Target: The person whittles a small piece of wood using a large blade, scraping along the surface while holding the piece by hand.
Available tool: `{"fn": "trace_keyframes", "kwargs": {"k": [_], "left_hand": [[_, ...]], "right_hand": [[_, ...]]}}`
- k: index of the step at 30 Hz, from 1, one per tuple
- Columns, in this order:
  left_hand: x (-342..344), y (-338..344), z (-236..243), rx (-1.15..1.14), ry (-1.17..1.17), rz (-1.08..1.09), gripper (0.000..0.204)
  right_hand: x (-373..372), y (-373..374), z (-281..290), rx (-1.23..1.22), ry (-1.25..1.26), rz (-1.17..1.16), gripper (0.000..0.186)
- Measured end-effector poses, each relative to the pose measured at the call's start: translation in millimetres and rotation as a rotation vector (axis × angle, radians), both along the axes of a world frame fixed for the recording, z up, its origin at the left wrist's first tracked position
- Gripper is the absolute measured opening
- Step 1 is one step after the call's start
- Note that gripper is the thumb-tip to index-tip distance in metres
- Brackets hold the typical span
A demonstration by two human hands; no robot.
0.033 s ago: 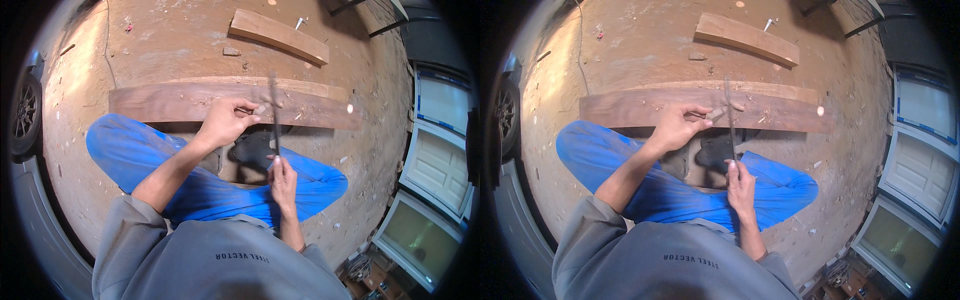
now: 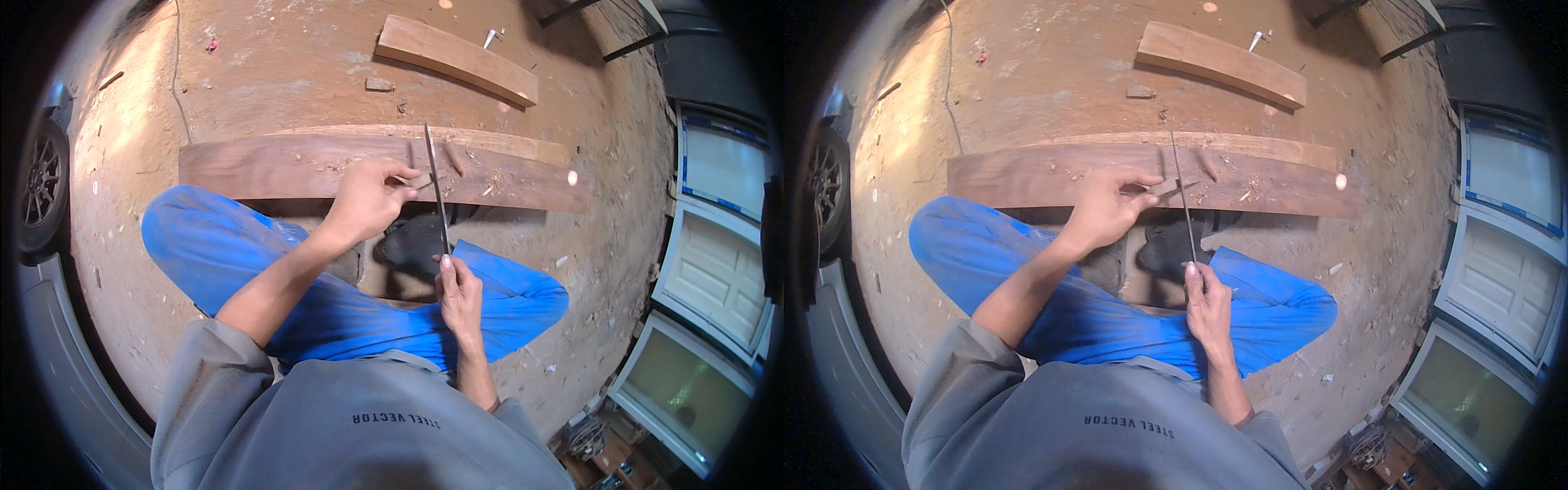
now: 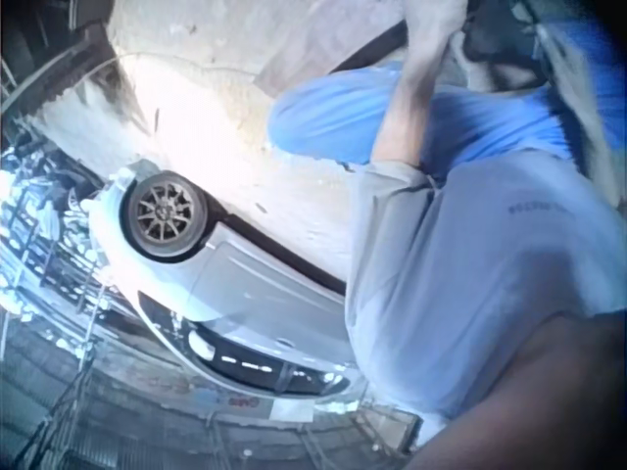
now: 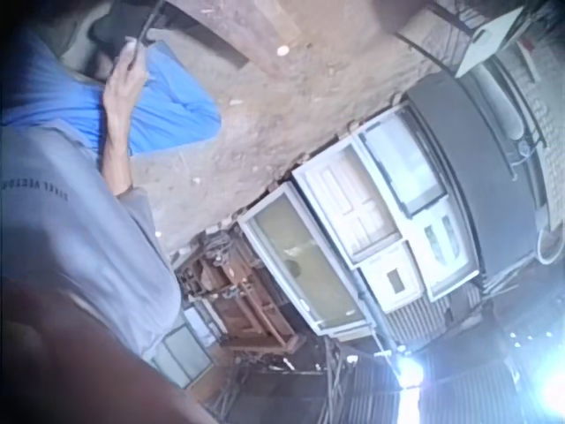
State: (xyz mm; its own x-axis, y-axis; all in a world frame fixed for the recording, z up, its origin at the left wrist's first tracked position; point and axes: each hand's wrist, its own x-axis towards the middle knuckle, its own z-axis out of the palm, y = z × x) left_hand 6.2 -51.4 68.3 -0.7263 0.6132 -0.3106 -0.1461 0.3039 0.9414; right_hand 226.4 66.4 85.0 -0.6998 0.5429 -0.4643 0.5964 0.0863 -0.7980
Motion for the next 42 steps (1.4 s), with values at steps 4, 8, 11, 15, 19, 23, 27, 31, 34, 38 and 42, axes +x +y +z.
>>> {"fn": "trace_keyframes", "kwargs": {"k": [4, 8, 11, 15, 19, 23, 27, 31, 34, 38, 42], "left_hand": [[11.5, -1.3, -17.1, -0.016, 0.524, -0.02, 0.027], [8.6, 2.2, -0.4, 0.083, 0.701, 0.011, 0.029], [1.0, 2.0, 13.5, 0.083, 0.78, -0.023, 0.032], [-3.6, 2.3, 6.5, 0.039, 0.817, -0.041, 0.032], [-5.1, 8.9, 10.6, 0.021, 0.763, -0.073, 0.031], [-2.4, 11.4, 19.6, -0.029, 0.626, -0.073, 0.029], [-4.1, 12.1, 14.2, -0.035, 0.452, -0.113, 0.031], [-5.0, 16.6, 12.3, 0.033, 0.289, -0.03, 0.033], [-2.6, 14.6, 18.2, -0.033, 0.436, -0.036, 0.027], [6.2, 23.1, 12.5, -0.06, 0.704, -0.027, 0.021], [14.2, 25.1, 16.8, -0.131, 0.778, -0.041, 0.02]], "right_hand": [[-2.7, 2.5, 1.1, -0.048, -0.018, -0.088, 0.049], [-11.3, 21.5, 24.5, -0.102, 0.122, -0.2, 0.052], [-13.9, 29.5, 35.0, -0.123, 0.209, -0.239, 0.051], [-8.6, 24.0, 25.5, -0.14, 0.181, -0.164, 0.05], [1.7, 6.6, 3.0, -0.175, 0.083, -0.045, 0.047], [3.3, -0.9, -0.8, -0.236, 0.06, -0.031, 0.04], [-8.6, 13.2, 22.8, -0.18, 0.18, -0.077, 0.039], [-22.8, 29.5, 36.9, -0.17, 0.365, -0.168, 0.037], [-22.5, 18.9, 24.6, -0.22, 0.44, -0.235, 0.035], [-8.1, -8.1, -35.7, -0.009, 0.331, -0.147, 0.035], [-14.3, -5.2, -30.3, -0.006, 0.251, -0.141, 0.04]]}}
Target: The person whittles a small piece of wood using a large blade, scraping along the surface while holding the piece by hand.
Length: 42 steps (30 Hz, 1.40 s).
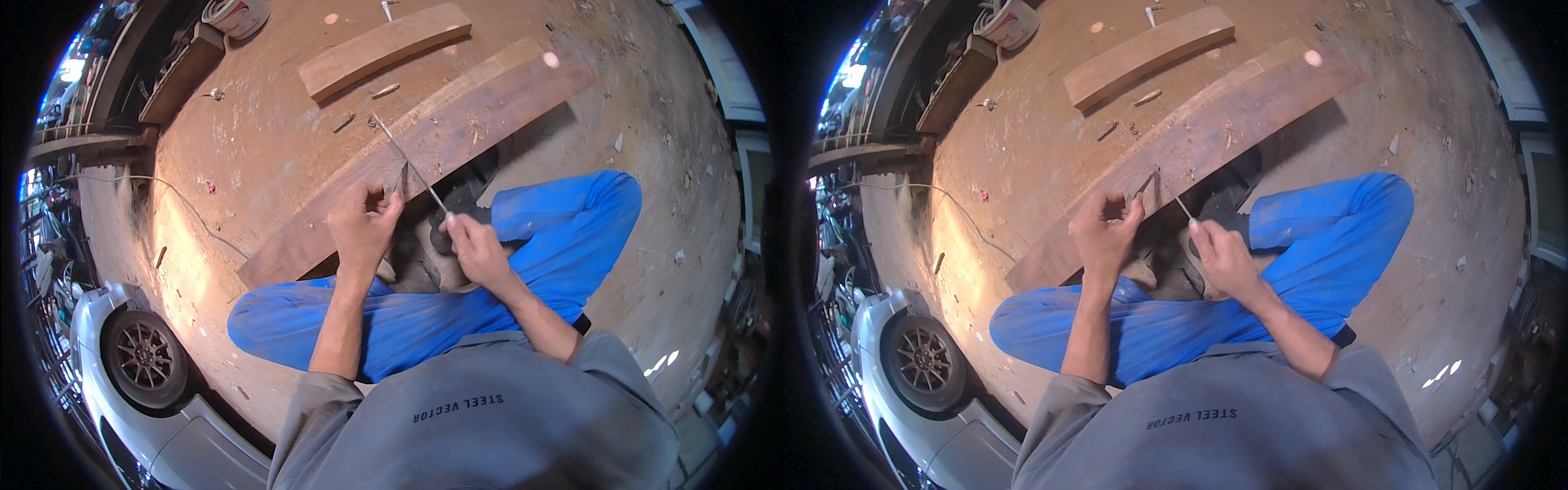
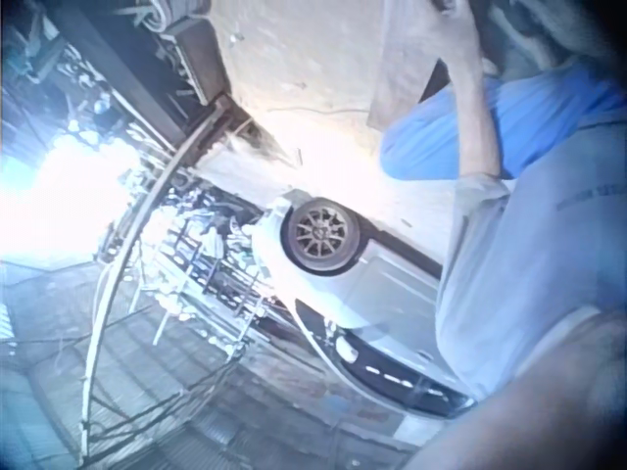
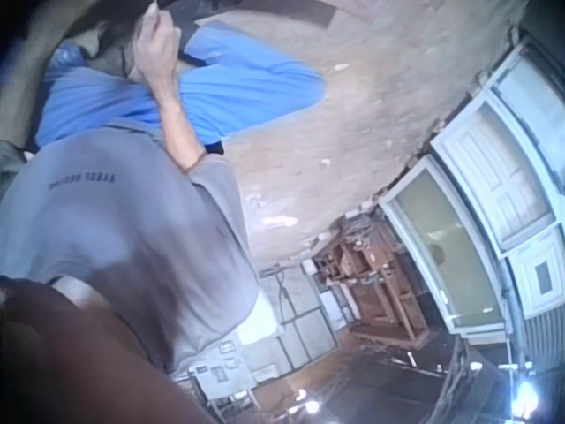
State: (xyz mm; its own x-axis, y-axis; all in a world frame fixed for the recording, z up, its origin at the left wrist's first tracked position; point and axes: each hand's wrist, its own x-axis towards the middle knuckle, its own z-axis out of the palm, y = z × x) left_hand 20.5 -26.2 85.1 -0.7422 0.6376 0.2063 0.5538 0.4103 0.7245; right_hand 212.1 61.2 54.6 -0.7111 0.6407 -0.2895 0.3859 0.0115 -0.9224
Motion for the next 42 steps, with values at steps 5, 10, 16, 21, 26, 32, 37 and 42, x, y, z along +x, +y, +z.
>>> {"fn": "trace_keyframes", "kwargs": {"k": [5, 10, 16, 21, 26, 32, 37, 42], "left_hand": [[4.7, -6.2, -1.9, 0.007, -0.039, 0.008, 0.022], [2.9, 1.4, -1.9, 0.028, -0.009, 0.002, 0.023], [0.8, -18.6, -20.5, -0.079, -0.034, -0.024, 0.026], [0.8, -5.6, -16.2, -0.034, -0.028, 0.002, 0.023], [-2.8, -10.9, 3.1, -0.031, -0.002, 0.027, 0.026], [-3.2, 4.3, -2.3, -0.178, 0.096, -0.117, 0.031], [-2.2, 10.8, -11.9, -0.25, 0.066, -0.102, 0.026], [-6.5, 22.5, -18.0, -0.196, 0.111, -0.065, 0.028]], "right_hand": [[-20.2, 21.2, 55.6, -0.346, 0.307, -0.104, 0.045], [-16.8, 10.7, 36.1, -0.217, 0.345, -0.09, 0.049], [-25.0, -11.3, -10.9, 0.065, 0.003, -0.045, 0.052], [-32.2, 4.4, 5.8, 0.097, 0.053, -0.094, 0.046], [-26.1, 8.1, 33.0, -0.029, 0.129, -0.13, 0.044], [-7.7, -10.5, -15.3, -0.024, -0.126, 0.066, 0.049], [-14.2, 5.5, -2.2, -0.132, -0.015, -0.052, 0.055], [-20.4, 14.0, 17.1, -0.346, 0.036, -0.107, 0.056]]}}
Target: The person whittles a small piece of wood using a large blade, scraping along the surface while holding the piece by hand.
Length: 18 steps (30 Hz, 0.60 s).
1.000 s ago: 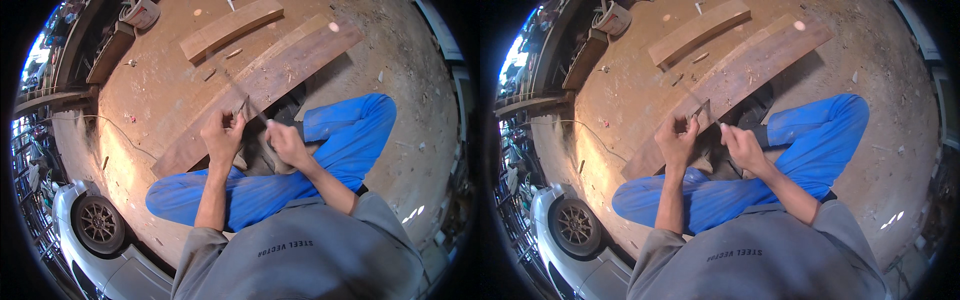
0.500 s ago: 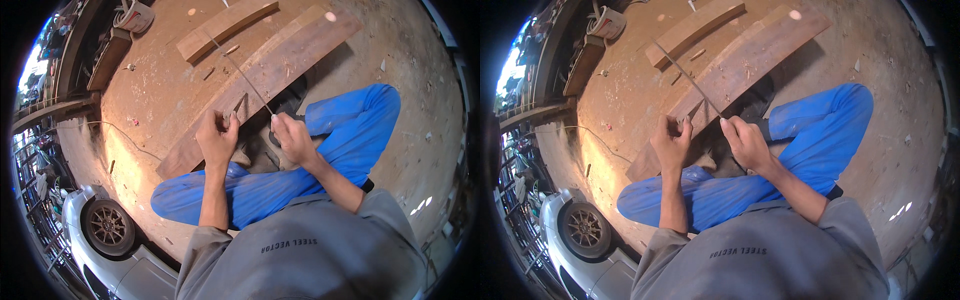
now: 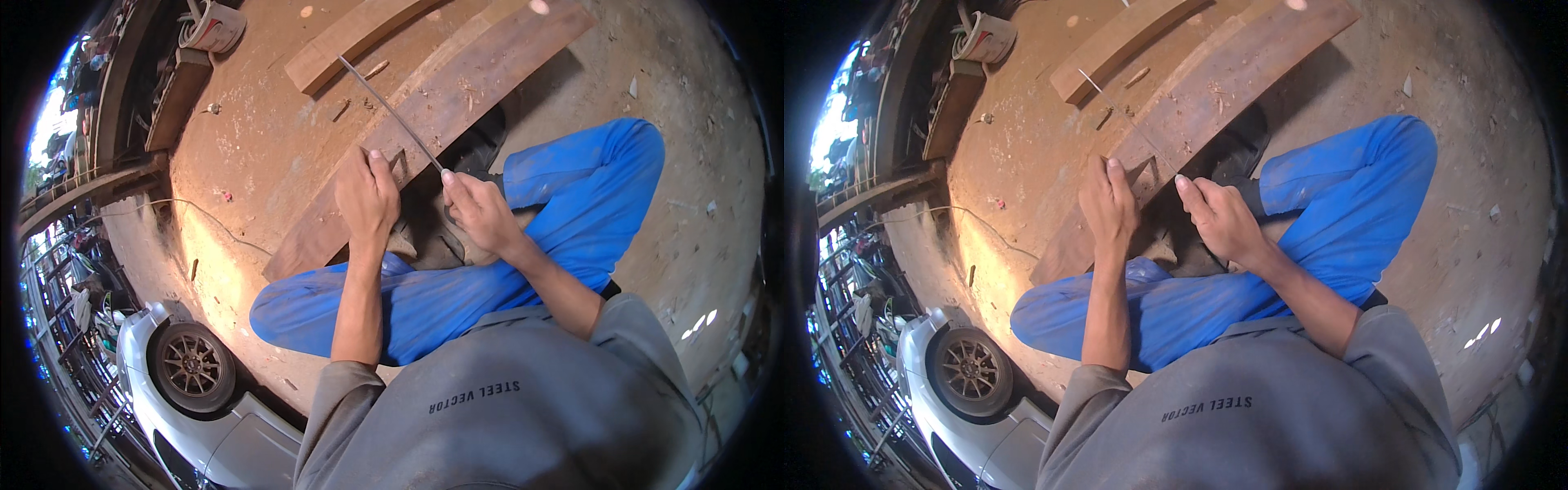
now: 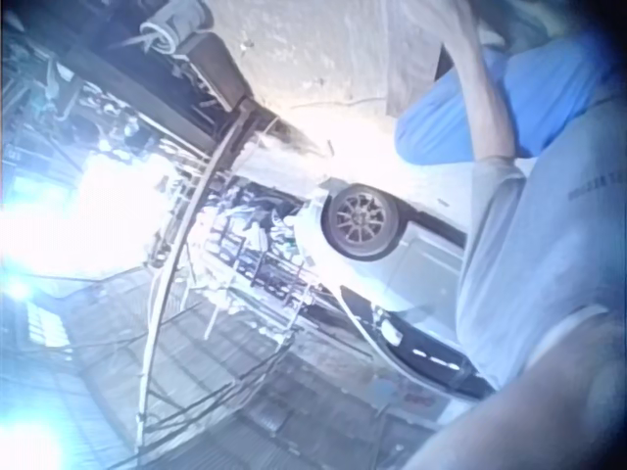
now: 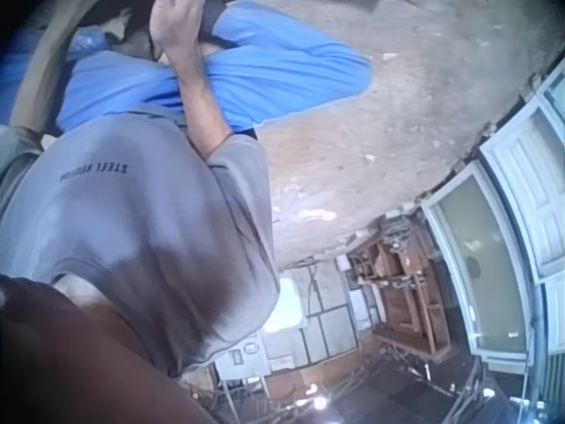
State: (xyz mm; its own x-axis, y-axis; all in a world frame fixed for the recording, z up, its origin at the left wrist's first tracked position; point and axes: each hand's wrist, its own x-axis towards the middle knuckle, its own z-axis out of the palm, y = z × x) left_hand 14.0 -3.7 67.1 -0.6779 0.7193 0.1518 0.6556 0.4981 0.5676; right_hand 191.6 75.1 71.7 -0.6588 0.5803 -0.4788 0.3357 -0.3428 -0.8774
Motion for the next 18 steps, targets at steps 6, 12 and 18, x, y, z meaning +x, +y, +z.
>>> {"fn": "trace_keyframes", "kwargs": {"k": [6, 12, 18], "left_hand": [[-4.8, 8.0, 6.3, -0.046, -0.026, 0.001, 0.036], [-3.1, 9.1, -0.9, -0.042, 0.046, -0.011, 0.038], [-7.6, 12.9, -2.5, -0.05, 0.121, 0.002, 0.04]], "right_hand": [[6.3, -20.1, -27.8, 0.296, -0.031, 0.118, 0.058], [-1.1, 0.2, 15.2, 0.077, 0.146, -0.049, 0.056], [0.9, -28.3, -17.0, 0.284, 0.154, -0.064, 0.056]]}}
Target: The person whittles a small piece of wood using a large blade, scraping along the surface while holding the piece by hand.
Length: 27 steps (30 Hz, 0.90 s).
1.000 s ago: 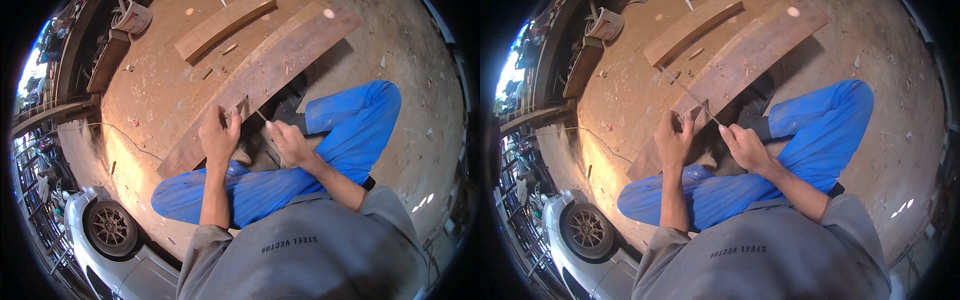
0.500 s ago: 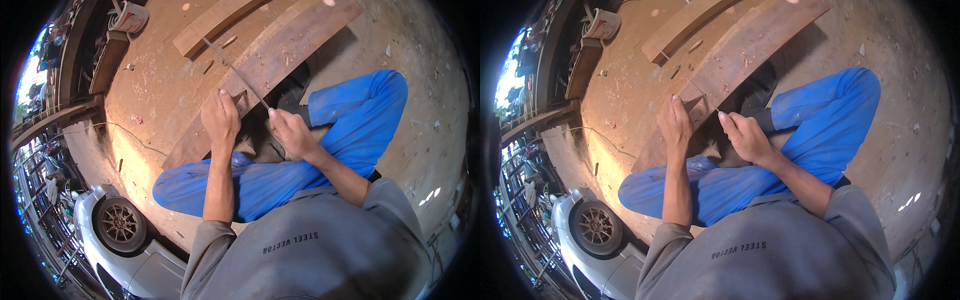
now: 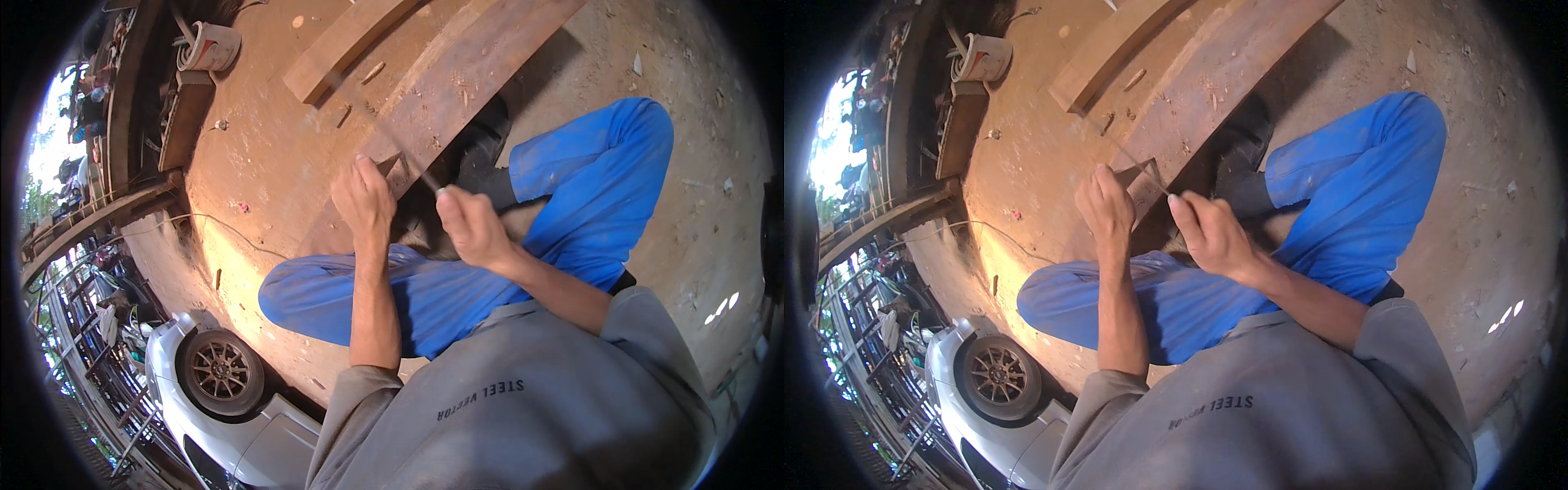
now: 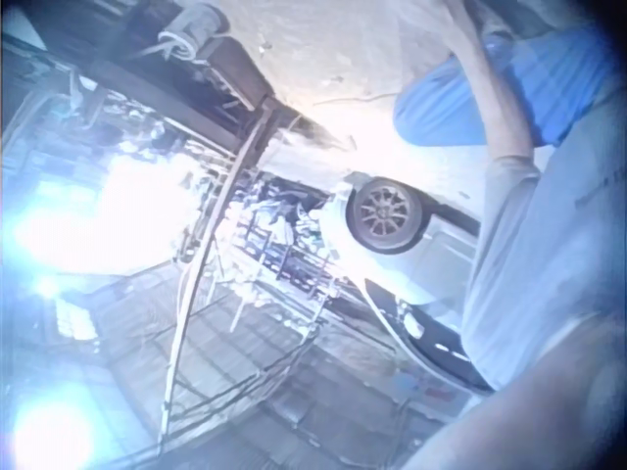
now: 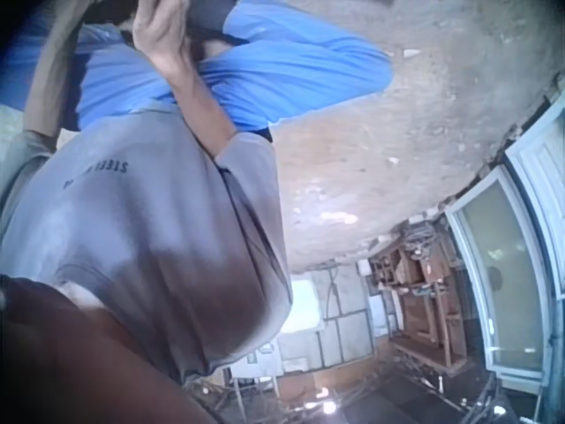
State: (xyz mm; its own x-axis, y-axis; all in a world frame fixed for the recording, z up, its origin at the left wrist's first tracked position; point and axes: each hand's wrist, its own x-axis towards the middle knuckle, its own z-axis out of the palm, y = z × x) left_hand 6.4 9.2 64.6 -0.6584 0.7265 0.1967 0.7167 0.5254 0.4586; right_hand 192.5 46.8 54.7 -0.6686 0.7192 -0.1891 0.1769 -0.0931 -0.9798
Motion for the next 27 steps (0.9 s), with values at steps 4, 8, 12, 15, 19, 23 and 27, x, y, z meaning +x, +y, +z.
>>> {"fn": "trace_keyframes", "kwargs": {"k": [4, 8, 12, 15, 19, 23, 27], "left_hand": [[-7.3, -1.0, -4.2, 0.009, -0.036, 0.028, 0.041], [-1.3, -1.8, 5.8, -0.037, -0.118, 0.094, 0.042], [-2.7, 3.8, -1.2, 0.001, -0.063, 0.039, 0.041], [-8.3, 0.2, -2.3, -0.018, -0.081, 0.046, 0.04], [1.0, -1.2, 1.0, -0.031, -0.074, 0.041, 0.042], [1.0, -0.4, -0.6, -0.005, -0.121, 0.095, 0.043], [0.5, -7.6, -0.1, -0.025, -0.168, 0.116, 0.043]], "right_hand": [[0.2, -3.2, -23.8, 0.022, -0.182, -0.031, 0.052], [-4.0, 13.2, 27.5, -0.255, 0.093, -0.002, 0.049], [-4.3, -13.4, -25.1, -0.09, -0.032, 0.008, 0.051], [-9.4, -7.5, -23.6, -0.079, -0.106, -0.031, 0.052], [-14.1, 10.8, 17.5, -0.204, 0.109, -0.06, 0.05], [-7.3, -8.5, -17.0, 0.028, -0.117, 0.009, 0.05], [-5.0, 6.7, -0.2, -0.158, -0.113, 0.024, 0.057]]}}
